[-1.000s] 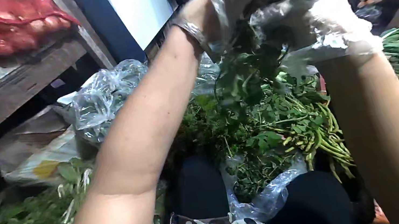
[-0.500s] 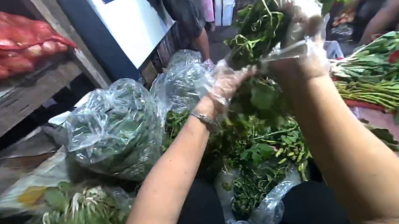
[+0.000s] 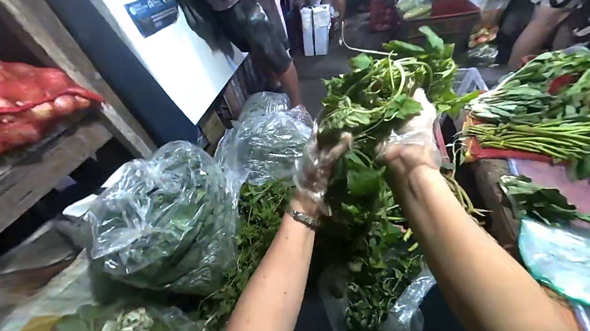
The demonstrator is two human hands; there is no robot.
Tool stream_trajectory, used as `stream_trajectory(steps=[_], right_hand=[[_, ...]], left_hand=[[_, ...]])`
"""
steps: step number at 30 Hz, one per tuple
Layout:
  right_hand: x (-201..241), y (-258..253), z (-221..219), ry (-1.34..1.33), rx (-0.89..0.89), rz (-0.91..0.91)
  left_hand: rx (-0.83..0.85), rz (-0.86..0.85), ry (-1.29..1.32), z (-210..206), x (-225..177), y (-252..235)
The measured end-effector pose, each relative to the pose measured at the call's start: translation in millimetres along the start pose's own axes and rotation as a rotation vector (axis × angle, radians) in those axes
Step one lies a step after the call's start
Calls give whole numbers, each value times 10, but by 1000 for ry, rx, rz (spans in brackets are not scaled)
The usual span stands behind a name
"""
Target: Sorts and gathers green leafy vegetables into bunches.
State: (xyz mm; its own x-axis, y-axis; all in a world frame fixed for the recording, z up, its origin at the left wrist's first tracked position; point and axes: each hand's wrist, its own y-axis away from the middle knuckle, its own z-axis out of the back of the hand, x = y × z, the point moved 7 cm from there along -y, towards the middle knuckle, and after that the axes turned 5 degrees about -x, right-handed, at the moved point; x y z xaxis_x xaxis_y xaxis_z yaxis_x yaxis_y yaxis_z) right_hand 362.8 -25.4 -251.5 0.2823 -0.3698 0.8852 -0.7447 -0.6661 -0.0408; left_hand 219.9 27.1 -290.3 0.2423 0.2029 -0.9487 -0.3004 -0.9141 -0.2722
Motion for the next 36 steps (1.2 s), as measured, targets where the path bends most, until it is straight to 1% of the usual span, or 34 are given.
stream_trajectory(steps=[1,2,3,4,5,6,7,8,9,10,11,12,14,15,16,17,18,19,20,21,22,23,24,25,26,28,29,30,31,32,33,34,35,36], right_hand=[[-10,-56,-51,-163,-44,-47],[-20,-89,-65,-222,-67,-59],[-5,-71,-69,-186,-54,-39],[-9,-34,-76,-62,-13,-7],[-45,-23,-101,111,46,54],[-80,-6,-163,274,115,120],[-111,33,-229,414,198,187],[-170,56,-290,446,279,210],[-222,77,-328,384,358,171],[-261,85,-344,284,431,89],[-274,62,-341,177,488,24],[-261,23,-297,97,526,-4],[-228,-74,-75,47,542,74],[-275,-83,90,42,517,133],[-403,6,249,51,494,124],[-614,179,302,94,529,32],[-875,434,238,142,635,-138],[-1107,758,117,218,808,-338],[-1278,1014,-8,235,978,-492],[-1357,1122,-129,194,1081,-552],[-1336,1084,-242,91,1064,-559],[-1247,928,-321,-39,983,-531],[-1145,691,-356,-179,843,-509],[-1034,428,-366,-301,656,-517],[-902,184,-362,-372,470,-517],[-698,-150,-364,-429,203,-502],[-642,-233,-369,-421,157,-465],[-602,-256,-366,-335,184,-401],[-595,-249,-345,-148,235,-318],[-627,-283,-349,40,271,-239],[-677,-358,-386,196,304,-182],[-732,-406,-424,383,385,-140],[-756,-388,-462,574,514,-108],[-774,-310,-506,727,648,-64]], left_hand=[[42,-56,7,-5,-17,8],[99,-87,15,-23,-21,26],[120,-85,3,-29,14,39],[90,-21,-52,-27,72,44],[15,27,-106,-15,121,13],[-59,28,-136,17,120,-34],[-123,-22,-140,57,59,-110],[-184,-117,-107,88,-54,-223],[-233,-151,-99,108,-184,-286],[-263,-160,-61,122,-299,-323],[-261,-181,33,123,-400,-369],[-248,-148,119,123,-479,-414],[-252,-101,268,183,-695,-513],[-267,-114,335,260,-823,-570],[-244,-193,416,375,-909,-658],[-99,-398,495,512,-952,-791],[203,-709,549,674,-956,-979],[325,-846,513,751,-1011,-1042],[215,-798,513,731,-1082,-927],[-9,-623,538,658,-1170,-685],[-146,-498,526,624,-1196,-457],[-204,-402,501,625,-1135,-242],[-257,-310,504,672,-1016,-95],[-321,-204,492,755,-845,-1],[-403,-99,424,847,-661,54],[-536,89,219,1022,-231,96],[-563,178,124,1068,-22,132],[-558,251,76,1075,162,177],[-555,296,56,1061,284,234],[-563,316,20,1043,346,275],[-555,310,-75,1041,350,311],[-526,304,-238,1045,300,346],[-486,310,-413,1047,233,374],[-452,312,-522,1044,179,397]])
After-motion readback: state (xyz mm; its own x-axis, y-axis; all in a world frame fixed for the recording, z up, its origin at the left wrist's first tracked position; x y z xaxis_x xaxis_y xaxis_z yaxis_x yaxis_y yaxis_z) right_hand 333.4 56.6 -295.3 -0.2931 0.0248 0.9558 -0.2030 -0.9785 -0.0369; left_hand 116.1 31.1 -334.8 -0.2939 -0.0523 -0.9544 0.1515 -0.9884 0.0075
